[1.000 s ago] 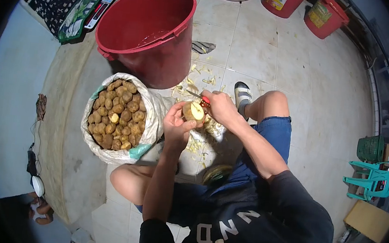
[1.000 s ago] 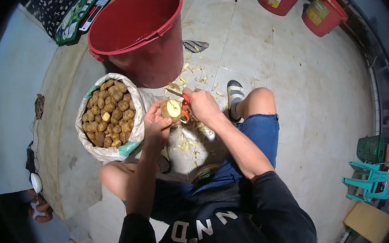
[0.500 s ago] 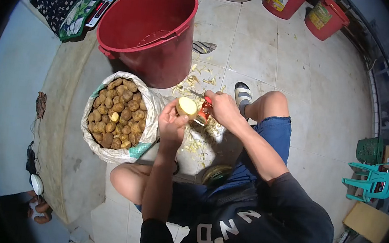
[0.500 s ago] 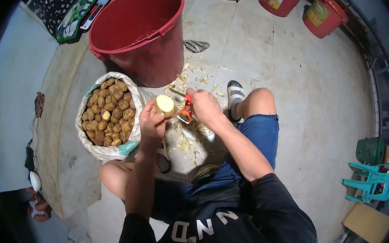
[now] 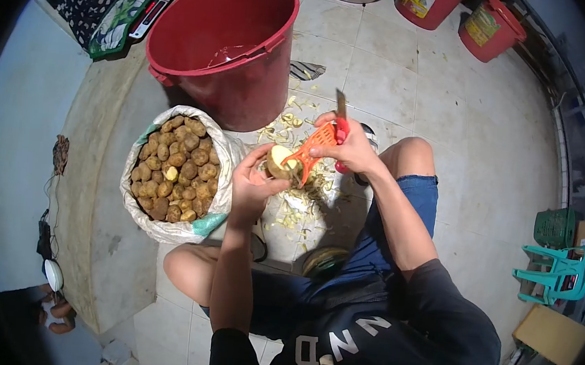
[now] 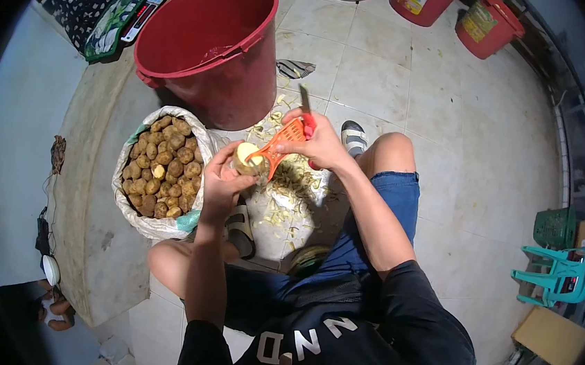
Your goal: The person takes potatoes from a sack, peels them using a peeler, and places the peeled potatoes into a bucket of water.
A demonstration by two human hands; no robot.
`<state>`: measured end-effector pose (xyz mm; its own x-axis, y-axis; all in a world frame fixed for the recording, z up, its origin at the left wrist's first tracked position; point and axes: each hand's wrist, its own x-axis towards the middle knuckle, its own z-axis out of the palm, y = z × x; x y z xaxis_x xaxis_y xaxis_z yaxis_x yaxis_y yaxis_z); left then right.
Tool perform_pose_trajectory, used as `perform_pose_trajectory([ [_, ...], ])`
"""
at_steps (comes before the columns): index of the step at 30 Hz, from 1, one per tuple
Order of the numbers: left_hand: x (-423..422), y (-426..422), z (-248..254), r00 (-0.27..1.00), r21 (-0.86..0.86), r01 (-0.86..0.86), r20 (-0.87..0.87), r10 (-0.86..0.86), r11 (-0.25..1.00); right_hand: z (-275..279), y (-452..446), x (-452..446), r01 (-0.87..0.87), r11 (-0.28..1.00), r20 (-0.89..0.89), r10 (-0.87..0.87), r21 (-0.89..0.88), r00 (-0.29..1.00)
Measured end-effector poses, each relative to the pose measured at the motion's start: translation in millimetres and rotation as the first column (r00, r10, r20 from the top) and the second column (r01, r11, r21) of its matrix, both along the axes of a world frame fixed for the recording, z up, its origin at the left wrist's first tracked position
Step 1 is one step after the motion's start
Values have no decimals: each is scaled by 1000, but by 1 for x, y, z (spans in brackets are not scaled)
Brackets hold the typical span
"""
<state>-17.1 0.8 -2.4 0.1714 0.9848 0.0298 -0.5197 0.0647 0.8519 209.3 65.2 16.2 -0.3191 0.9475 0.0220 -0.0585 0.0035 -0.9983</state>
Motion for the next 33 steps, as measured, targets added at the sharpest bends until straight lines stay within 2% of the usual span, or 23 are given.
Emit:
perform_pose_trajectory([
  [2, 3, -3, 3, 999, -25, 35, 40, -34, 999, 0, -1, -5, -41, 998, 11, 40, 44, 999],
  [4, 3, -4, 8, 998, -98, 54, 41, -50, 994, 0, 0, -6, -70, 998, -13, 70, -4, 997],
  [8, -4, -6, 4, 991, -61, 120, 60, -116, 991, -5, 7, 1, -102, 995, 61, 101, 17, 993],
  [10, -4, -10, 7, 979, -126, 172, 134, -155, 977, -24, 22, 13, 116, 993, 178, -114, -4, 977],
  [11, -2, -9, 9, 978, -117, 174, 136, -157, 978, -28, 25, 20, 154, 985, 84, -147, -83, 985],
  [12, -1, -7, 11, 971, -103, 165, 193, -143, 981, -21, 24, 17, 156, 985, 86, -150, -73, 985],
  [14, -3, -8, 10, 959, -104, 152, 254, -122, 983, 0, 7, 6, 39, 997, 24, -40, 67, 999],
  [16, -11, -7, 13, 984, -88, 141, 122, -130, 986, -4, 12, 15, 57, 990, 68, -66, 129, 996],
  [17, -12, -7, 11, 964, -104, 180, 217, -155, 978, -13, 17, 23, 121, 992, 61, -123, 28, 991],
  [18, -10, -8, 12, 964, -102, 182, 216, -157, 978, -5, 19, 22, 182, 981, 61, -178, -71, 982],
  [19, -7, -7, 13, 983, -106, 125, 145, -109, 987, 3, 14, 22, 184, 979, 88, -176, -85, 980],
  [20, -3, -8, 14, 996, -110, 62, 75, -54, 992, 7, 8, 16, 64, 998, -39, -64, -20, 997],
  [22, 2, -10, 18, 996, -69, 79, 34, -77, 994, 19, -4, 0, -69, 991, 52, 63, 119, 997],
  [23, 2, -10, 19, 995, -24, 104, -12, -104, 994, 20, -2, 2, -56, 996, 141, 46, 68, 989],
  [24, -1, -11, 17, 994, -25, 105, -14, -106, 994, 9, 5, 8, -54, 996, 139, 44, 67, 989],
  [26, -9, -11, 10, 924, -119, 258, 321, -209, 959, -21, 21, 20, 147, 986, 121, -138, -72, 983],
  [27, -5, -12, 15, 915, -99, 217, 366, -167, 971, -1, 13, 18, 100, 988, 22, -98, -117, 995],
  [28, -3, -9, 16, 915, -95, 216, 368, -168, 972, 4, 6, 11, 63, 997, 36, -65, 55, 997],
  [30, 0, -8, 14, 996, -86, 90, 24, -88, 992, 24, -9, -2, -25, 996, 78, 18, 85, 997],
  [31, 1, -8, 12, 997, -48, 81, 16, -80, 996, 18, -3, 4, -11, 998, 185, 0, 61, 983],
  [32, -1, -9, 9, 997, -47, 82, 15, -81, 996, 5, 6, 11, -10, 998, 184, -1, 62, 983],
  [33, -3, -10, 9, 974, -79, 141, 192, -123, 987, 6, 13, 11, 84, 996, 142, -85, 12, 986],
])
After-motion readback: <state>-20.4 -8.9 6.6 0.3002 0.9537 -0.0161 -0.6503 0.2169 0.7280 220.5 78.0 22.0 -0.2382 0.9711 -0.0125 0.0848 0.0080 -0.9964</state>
